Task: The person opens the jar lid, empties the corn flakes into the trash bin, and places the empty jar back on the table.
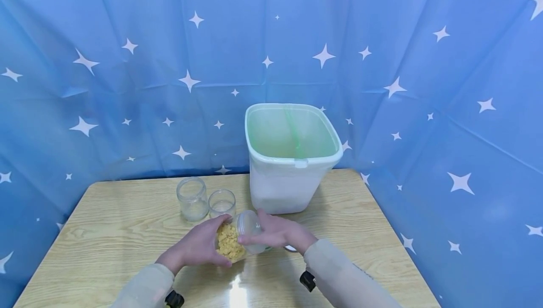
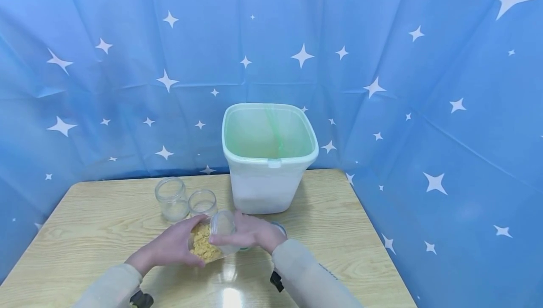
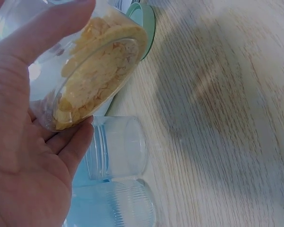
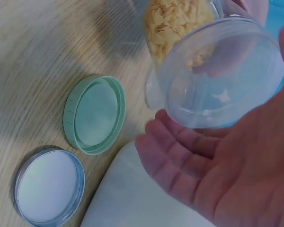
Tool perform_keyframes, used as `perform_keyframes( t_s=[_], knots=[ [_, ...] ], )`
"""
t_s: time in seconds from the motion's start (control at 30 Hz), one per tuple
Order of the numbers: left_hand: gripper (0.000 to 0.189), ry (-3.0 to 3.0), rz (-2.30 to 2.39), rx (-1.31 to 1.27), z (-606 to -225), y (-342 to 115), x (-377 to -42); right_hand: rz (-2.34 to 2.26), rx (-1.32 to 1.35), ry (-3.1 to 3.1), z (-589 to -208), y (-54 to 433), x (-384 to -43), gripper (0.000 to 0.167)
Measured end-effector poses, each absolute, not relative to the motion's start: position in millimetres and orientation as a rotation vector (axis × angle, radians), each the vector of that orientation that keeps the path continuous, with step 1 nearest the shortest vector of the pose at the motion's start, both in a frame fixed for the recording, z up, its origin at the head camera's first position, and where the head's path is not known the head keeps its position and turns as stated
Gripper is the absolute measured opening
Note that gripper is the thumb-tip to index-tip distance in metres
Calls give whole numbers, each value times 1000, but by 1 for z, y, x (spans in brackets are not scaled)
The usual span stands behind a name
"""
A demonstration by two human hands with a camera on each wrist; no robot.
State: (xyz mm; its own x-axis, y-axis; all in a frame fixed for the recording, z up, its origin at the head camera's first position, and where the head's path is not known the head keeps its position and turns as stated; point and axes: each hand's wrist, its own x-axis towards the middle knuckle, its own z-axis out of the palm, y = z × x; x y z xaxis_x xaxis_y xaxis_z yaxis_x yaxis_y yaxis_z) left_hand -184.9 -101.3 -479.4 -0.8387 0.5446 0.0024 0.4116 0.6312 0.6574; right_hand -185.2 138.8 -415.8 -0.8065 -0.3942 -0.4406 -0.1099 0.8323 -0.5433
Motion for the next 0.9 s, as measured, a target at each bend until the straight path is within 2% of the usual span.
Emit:
perform_keyframes(
  t_s=[0.27, 0.5, 0.9],
  knots=[
    [113, 2640, 1010, 791, -483, -102, -186, -899, -652, 2383, -420, 141, -191, 85],
    [113, 2596, 1045, 755, -483, -105, -186, -701, -749, 2547, -422, 142, -189, 111],
    [112, 2596, 1044, 760, -481, -107, -185, -702, -754, 2537, -422, 141, -188, 115]
  ],
)
